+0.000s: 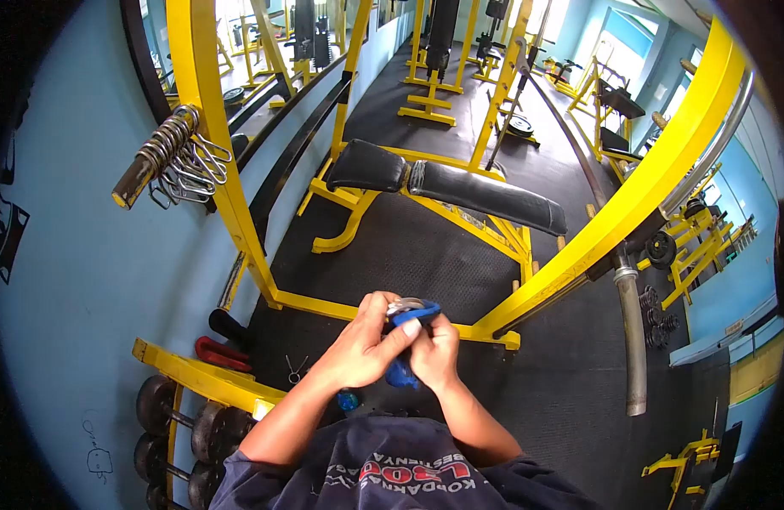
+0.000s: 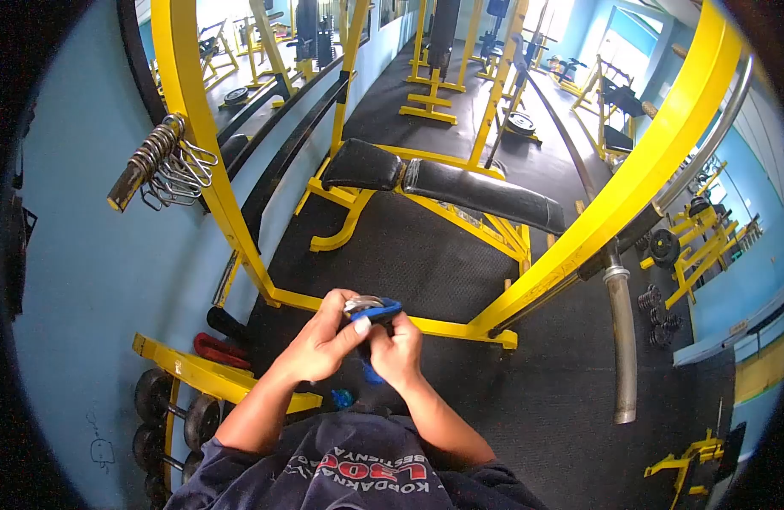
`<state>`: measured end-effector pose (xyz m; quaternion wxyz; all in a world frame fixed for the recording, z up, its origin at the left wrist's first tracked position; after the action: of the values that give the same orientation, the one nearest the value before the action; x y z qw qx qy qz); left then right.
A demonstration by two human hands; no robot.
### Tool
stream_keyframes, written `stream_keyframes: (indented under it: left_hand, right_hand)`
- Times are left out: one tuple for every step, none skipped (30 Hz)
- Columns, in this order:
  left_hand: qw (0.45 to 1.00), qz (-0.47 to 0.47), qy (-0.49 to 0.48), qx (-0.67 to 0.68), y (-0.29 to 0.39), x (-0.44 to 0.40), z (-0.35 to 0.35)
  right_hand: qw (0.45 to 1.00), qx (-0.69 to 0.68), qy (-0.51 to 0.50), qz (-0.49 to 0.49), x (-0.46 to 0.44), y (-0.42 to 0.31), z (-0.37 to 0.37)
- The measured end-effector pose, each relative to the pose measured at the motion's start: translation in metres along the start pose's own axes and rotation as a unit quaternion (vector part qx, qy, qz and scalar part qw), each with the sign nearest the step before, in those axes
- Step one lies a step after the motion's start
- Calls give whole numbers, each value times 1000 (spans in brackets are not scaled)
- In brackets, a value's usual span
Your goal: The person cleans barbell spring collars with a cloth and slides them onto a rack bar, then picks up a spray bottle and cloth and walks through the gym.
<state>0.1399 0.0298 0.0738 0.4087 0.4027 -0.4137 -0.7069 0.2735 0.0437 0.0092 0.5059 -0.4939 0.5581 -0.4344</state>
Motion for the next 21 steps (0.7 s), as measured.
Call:
stream_keyframes:
  left_hand:
    - [998,-25,-35,-48,4,1,5]
    - [990,-38,-19,-131,14,6,12]
    - [976,-52,-2,-213,21,13,18]
    - [955,-53,11,-292,19,20,25]
    - [951,-44,25,-306,14,25,28]
    - [992,6,48,-118,-8,30,21]
    - [993,60,68,74,-30,34,13]
    - [993,60,66,74,-33,34,8]
    - [975,114,120,150,-37,34,4]
    - [945,166,171,224,-42,33,1]
    - [945,164,169,226,-48,32,1]
    - [959,151,173,163,-55,32,4]
    - [969,138,178,99,-58,33,6]
    - [972,139,182,56,-49,31,11]
    - [972,163,165,-33,-32,27,17]
    - [971,177,151,-53,-22,23,19]
    - [969,191,139,-71,-18,21,20]
    - [968,193,144,-68,-20,20,20]
    - [970,182,150,-63,-25,19,19]
    - [972,169,154,-60,-26,17,19]
    - [972,167,155,-60,-25,15,20]
  right_hand:
    - [997,-81,-8,-2,-1,5,1]
    - [995,-89,4,-41,-2,5,4]
    - [992,-95,16,-79,-3,4,8]
    - [983,-157,58,-80,-6,1,9]
    - [973,-203,67,-88,-9,-4,11]
    - [975,-191,77,-81,-13,1,14]
    - [977,-179,88,-77,-14,8,15]
    - [981,-151,89,-82,-11,8,12]
    - [985,-123,88,-86,-10,7,8]
    - [986,-124,87,-71,-9,11,6]
    - [993,-83,79,-38,-8,9,6]
    - [997,-25,76,8,-10,10,10]
    - [996,32,71,51,-10,12,16]
    - [965,179,97,163,-11,-4,23]
    - [901,318,120,270,-12,-18,27]
    - [852,363,153,344,-12,-18,30]
    - [853,363,148,346,-13,-15,31]
    - [867,344,144,331,-14,-11,34]
    - [880,326,141,316,-15,-6,36]
    - [923,247,122,268,-17,1,36]
    - [923,247,122,270,-15,1,37]
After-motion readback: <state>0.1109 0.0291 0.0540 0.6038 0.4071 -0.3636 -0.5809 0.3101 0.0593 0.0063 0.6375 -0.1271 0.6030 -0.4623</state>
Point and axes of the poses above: each hand's wrist, its own x-axis away from the middle knuckle, its own z-axis out of the back of the hand, y = z × x, the point moved 3 cm from there along -x, towards the middle knuckle, and after that the axes turned 9 degrees about -z, right-handed, at the moved point
